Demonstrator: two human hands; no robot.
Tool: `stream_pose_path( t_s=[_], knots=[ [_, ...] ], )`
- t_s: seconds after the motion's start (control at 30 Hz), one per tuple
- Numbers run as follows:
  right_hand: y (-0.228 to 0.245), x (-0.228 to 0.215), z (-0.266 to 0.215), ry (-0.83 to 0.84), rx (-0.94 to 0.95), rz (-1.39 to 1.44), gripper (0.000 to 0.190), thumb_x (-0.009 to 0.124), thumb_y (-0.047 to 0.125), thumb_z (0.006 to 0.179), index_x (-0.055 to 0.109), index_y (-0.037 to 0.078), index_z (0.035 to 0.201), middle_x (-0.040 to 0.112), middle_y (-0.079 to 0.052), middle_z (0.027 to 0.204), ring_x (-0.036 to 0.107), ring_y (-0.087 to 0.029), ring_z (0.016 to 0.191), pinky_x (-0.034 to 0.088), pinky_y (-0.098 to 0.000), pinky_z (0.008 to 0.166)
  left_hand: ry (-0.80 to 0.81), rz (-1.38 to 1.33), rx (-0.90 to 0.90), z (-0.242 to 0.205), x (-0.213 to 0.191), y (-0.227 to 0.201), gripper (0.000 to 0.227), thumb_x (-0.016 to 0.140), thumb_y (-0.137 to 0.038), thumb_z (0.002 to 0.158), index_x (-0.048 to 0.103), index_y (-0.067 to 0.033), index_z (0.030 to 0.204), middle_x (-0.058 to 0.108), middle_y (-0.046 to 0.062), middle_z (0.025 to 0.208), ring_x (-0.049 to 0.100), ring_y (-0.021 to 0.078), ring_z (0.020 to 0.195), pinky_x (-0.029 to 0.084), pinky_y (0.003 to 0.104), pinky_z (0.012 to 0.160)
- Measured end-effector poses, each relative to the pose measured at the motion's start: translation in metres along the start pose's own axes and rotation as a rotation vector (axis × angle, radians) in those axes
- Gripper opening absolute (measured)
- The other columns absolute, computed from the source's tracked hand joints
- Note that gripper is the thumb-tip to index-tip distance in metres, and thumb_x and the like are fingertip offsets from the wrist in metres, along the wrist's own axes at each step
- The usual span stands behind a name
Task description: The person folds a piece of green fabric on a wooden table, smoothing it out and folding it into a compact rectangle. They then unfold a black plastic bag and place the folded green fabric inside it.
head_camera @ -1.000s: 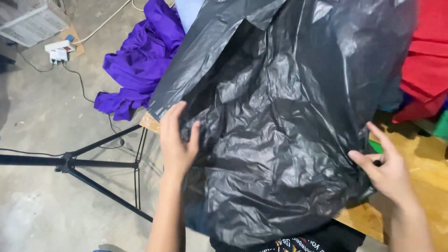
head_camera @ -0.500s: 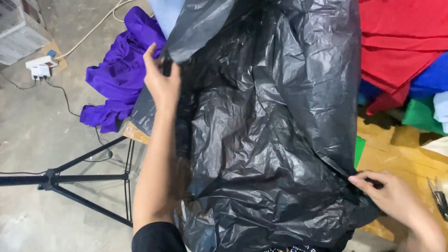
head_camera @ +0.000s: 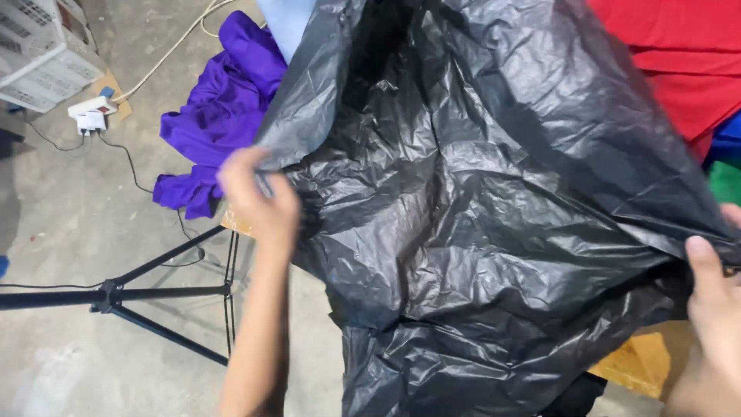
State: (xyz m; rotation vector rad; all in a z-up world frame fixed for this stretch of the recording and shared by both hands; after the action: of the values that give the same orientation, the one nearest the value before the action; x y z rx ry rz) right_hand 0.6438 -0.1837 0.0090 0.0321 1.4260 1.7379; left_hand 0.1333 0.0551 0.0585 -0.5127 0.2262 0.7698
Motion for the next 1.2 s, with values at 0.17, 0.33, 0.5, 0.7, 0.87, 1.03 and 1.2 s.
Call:
stream_pose_path(
  t_s=[0.17,0.33,0.5,0.7,0.87,1.03,1.2],
  knots=[
    [-0.007,0.009,-0.024,-0.158,-0.002,0.112,0.026,0.059,0.002,0.116,0.042,0.002,0.136,0.051,-0.023,0.145,0.051,-0.033,0.135,0.041,-0.0452,0.123,0.603,-0.565,0.082,-0.067,0.082,-0.129,0.038,0.055,-0.001,0.082,0.069,-0.0099,0.116,0.074,0.005,0.11,0.069,0.0273,0.103,0.05,0.043,0.097],
    [0.196,0.08,-0.08,0.469,-0.885,0.357,0.018,0.064,0.02,0.086,0.059,0.019,0.069,0.071,0.001,0.082,0.074,-0.035,0.091,0.051,-0.0541,0.084,0.734,-0.918,0.394,-0.122,0.124,-0.227,0.024,0.055,-0.028,0.098,0.066,-0.0066,0.101,0.069,0.018,0.102,0.067,0.0416,0.104,0.041,0.06,0.114],
    [0.215,0.094,-0.069,0.457,-0.785,0.039,0.021,0.053,0.001,0.096,0.066,0.006,0.112,0.071,-0.013,0.129,0.068,-0.03,0.106,0.052,-0.0395,0.095,0.72,-0.664,0.421,-0.11,0.136,-0.203,0.031,0.061,-0.027,0.091,0.063,-0.0049,0.113,0.065,0.022,0.114,0.061,0.0442,0.114,0.03,0.064,0.115],
    [0.159,0.04,-0.034,0.032,-0.516,-0.311,0.033,0.07,-0.017,0.083,0.076,-0.003,0.113,0.075,-0.019,0.111,0.065,-0.033,0.096,0.051,-0.0432,0.092,0.699,-0.34,0.433,-0.058,0.153,-0.127,0.051,0.07,-0.025,0.083,0.059,-0.0029,0.128,0.061,0.026,0.129,0.053,0.0473,0.126,0.017,0.069,0.117],
    [0.072,0.025,0.004,0.025,-0.177,-0.353,0.01,0.069,0.001,0.108,0.064,-0.002,0.116,0.069,-0.015,0.108,0.056,-0.031,0.103,0.044,-0.0423,0.094,0.704,-0.083,0.417,-0.025,0.172,-0.073,0.071,0.077,-0.024,0.076,0.056,-0.0011,0.14,0.057,0.03,0.142,0.047,0.0501,0.136,0.007,0.074,0.118],
    [0.021,0.061,0.061,0.128,0.055,-0.02,0.005,0.061,0.008,0.111,0.059,0.006,0.115,0.055,-0.002,0.102,0.05,-0.012,0.095,0.04,-0.0276,0.083,0.637,-0.019,0.416,0.025,0.187,-0.064,0.054,0.073,-0.023,0.08,0.062,-0.0004,0.128,0.066,0.026,0.113,0.058,0.0483,0.112,0.011,0.068,0.121],
    [0.021,0.086,0.097,0.037,0.048,0.351,0.021,0.062,0.003,0.108,0.057,0.01,0.127,0.063,-0.001,0.117,0.058,-0.006,0.103,0.047,-0.0192,0.091,0.605,-0.282,0.344,0.017,0.154,-0.123,0.02,0.059,-0.002,0.073,0.067,-0.005,0.092,0.067,0.017,0.072,0.061,0.0418,0.067,0.044,0.053,0.065]
  ],
)
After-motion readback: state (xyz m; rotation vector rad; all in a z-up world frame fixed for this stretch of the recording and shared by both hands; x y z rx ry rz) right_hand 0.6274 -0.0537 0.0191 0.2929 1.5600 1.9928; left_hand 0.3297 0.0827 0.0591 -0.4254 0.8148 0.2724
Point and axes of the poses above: each hand's wrist, its own z-axis towards the middle knuckle, its own x-axis out of the palm, y = z × x, the point moved 7 cm from there along z, towards the middle knuckle
